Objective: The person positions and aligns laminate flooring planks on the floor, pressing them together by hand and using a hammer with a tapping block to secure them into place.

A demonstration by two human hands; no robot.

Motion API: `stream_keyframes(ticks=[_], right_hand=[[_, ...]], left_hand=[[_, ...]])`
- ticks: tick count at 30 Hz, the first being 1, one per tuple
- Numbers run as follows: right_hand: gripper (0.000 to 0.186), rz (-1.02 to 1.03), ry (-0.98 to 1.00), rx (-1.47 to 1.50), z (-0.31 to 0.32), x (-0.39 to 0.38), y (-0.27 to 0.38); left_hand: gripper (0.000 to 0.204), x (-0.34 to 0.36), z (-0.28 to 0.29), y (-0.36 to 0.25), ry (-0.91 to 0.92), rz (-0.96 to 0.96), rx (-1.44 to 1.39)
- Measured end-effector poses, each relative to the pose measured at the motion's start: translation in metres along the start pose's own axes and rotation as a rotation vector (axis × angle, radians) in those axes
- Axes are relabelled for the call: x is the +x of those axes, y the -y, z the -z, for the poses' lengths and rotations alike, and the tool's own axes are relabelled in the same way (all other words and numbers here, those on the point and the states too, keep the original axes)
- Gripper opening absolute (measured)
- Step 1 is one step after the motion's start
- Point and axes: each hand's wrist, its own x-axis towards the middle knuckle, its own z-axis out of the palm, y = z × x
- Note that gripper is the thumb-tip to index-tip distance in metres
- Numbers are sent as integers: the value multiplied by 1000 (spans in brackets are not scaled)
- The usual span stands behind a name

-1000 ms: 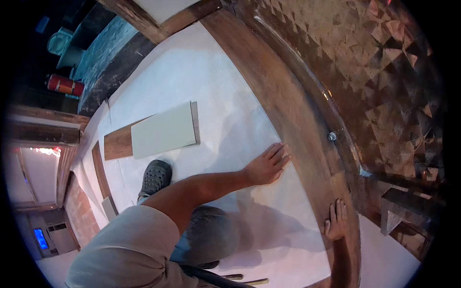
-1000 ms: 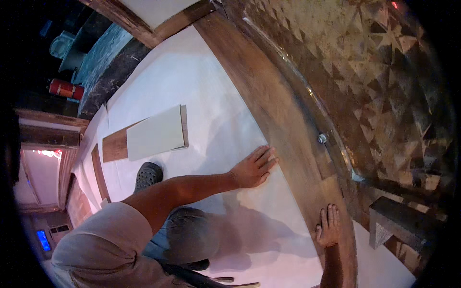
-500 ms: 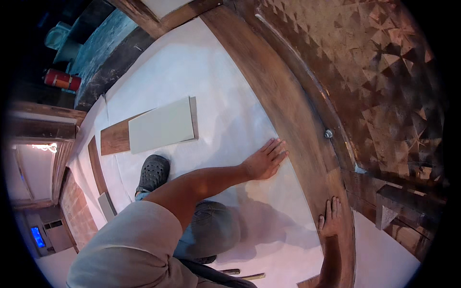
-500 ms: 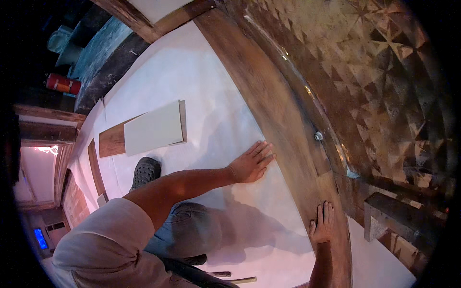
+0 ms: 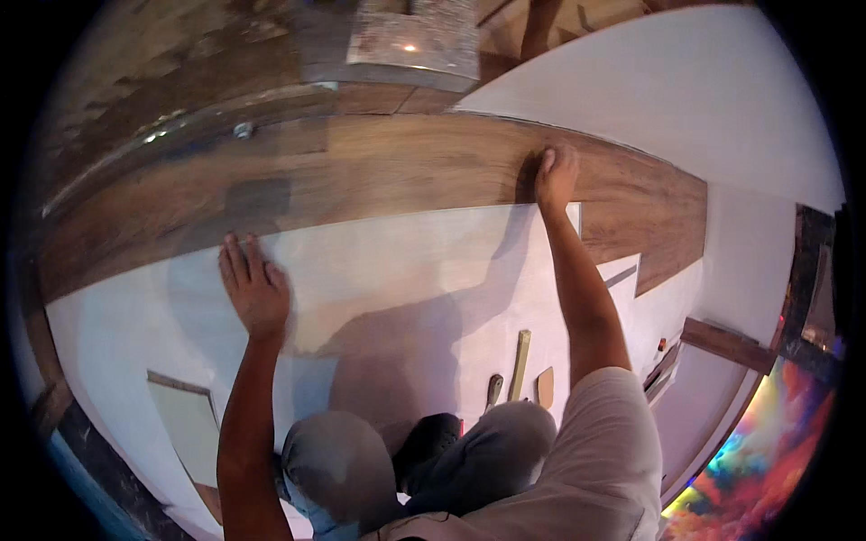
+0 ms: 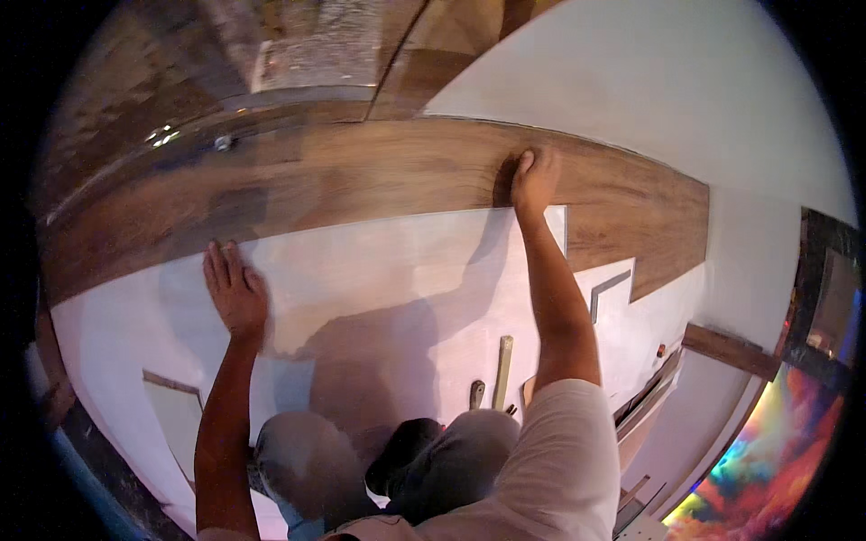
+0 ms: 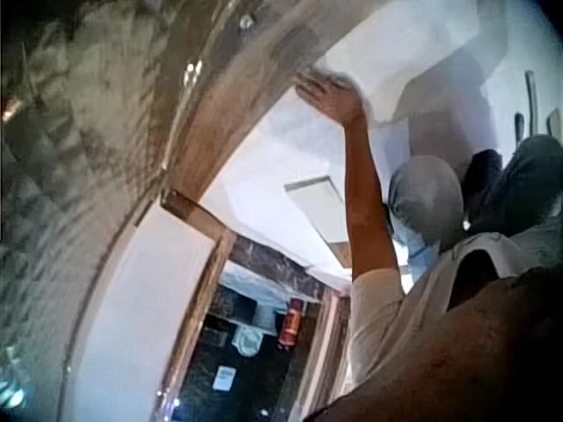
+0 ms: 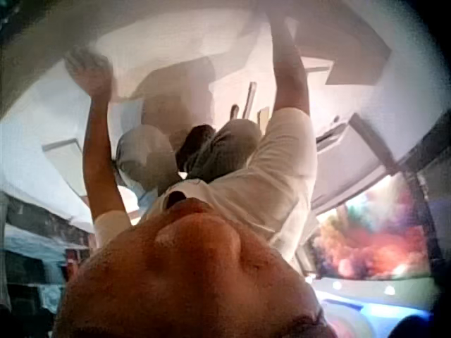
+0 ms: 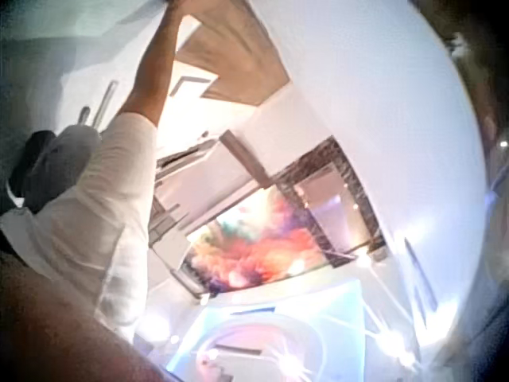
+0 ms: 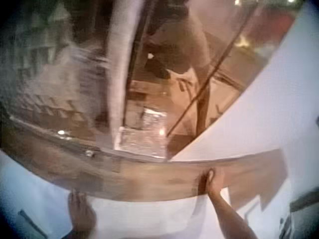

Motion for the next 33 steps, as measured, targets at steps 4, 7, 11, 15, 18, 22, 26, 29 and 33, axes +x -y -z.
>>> stream_keyframes(ticks=[4,7,11,15,18,22,26,29,33], right_hand=[[76,-192,-328,-289,-38,6,-58],[77,-120,-139,-293,-45,0,-29],[81,-104,-220,-130,-52,5,-6],[82,-139,-176,-124,-59,-11,-5],[83,-176,-156,-129,-54,-20,-28],[83,-51,27,-62,-18,-30,-21],[79,251,198,146,-16,-144,-9],[47,305,263,286,-2,-290,31],[52,67,105,157,30,-518,8]], left_hand=[[56,-4,-16,-32,-9,-74,-51],[54,-9,-17,-7,4,-46,37],[51,-14,-15,8,-73,-109,41],[51,-16,-6,12,-51,-137,82],[50,-20,-8,1,-73,-170,58],[49,-14,-7,1,-52,-162,83],[49,-14,-11,5,-110,-199,89],[49,-2,-6,17,-118,-186,139],[50,-18,-5,5,-81,-245,137]])
